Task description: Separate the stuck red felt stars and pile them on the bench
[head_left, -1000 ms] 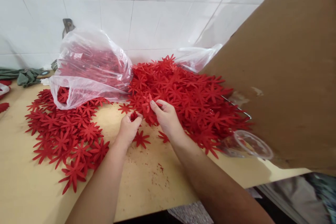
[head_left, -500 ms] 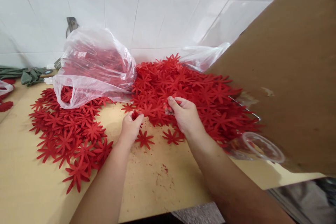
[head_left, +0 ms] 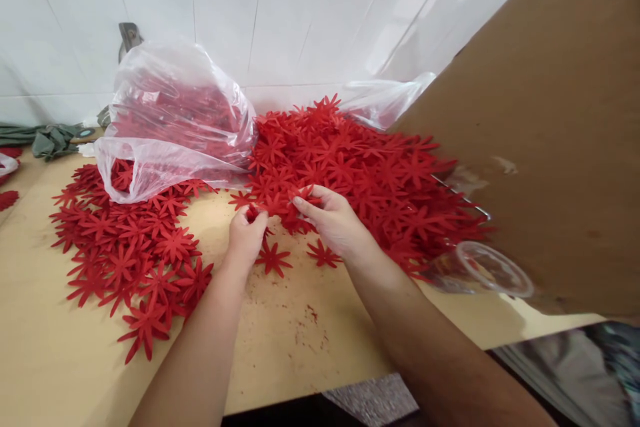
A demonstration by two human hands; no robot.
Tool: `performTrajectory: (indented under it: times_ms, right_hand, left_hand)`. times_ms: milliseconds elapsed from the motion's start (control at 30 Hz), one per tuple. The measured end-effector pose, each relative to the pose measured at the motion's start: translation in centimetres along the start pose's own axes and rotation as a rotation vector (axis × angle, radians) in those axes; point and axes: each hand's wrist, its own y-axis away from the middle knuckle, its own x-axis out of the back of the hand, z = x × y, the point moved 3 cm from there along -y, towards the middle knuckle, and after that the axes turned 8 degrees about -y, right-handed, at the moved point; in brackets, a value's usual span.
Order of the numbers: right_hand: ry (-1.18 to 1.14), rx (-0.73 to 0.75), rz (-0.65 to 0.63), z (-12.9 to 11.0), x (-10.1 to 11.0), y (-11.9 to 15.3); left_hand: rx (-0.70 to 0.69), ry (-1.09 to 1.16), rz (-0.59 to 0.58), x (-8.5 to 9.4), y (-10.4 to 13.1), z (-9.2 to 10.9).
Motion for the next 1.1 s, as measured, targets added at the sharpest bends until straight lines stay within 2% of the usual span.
performTrajectory:
  times_ms: [133,300,433,533,667,800,933,1100]
  right_hand:
    - [-0.020,-0.016,0.044,0.3,-0.4,0.0]
    - [0.157,0.064,0.043,1.0,-1.2,-0.1]
    - [0.187,0.087,0.020,1.6,-1.7,0.0]
    - [0.157,0.084,-0.001,1.8,-2.0,0.0]
    - [0.124,0.076,-0.026,2.2,-2.5,0.1]
    - [0.110,0.077,-0.075,2.7,-2.9,0.2]
    - [0.071,0.114,-0.013,2.3,-2.4,0.2]
    - [-0.078,0.017,0.084,2.0,-0.9,-0.1]
  left_hand:
    - [0.010,-0.006,0.031,0.2,0.1,0.2]
    - [0.015,0.017,0.020,0.3,0.2,0.4]
    - [-0.008,0.084,0.026,0.1,0.3,0.5]
    - [-0.011,0.167,-0.034,-0.1,0.3,0.6]
    - [-0.005,0.146,-0.146,-0.4,0.4,0.9]
    - [0.027,0.180,-0.123,-0.1,0.3,0.8]
    - [0.053,0.181,-0.086,0.0,0.2,0.6]
    - [0.079,0.217,-0.054,0.1,0.2,0.4]
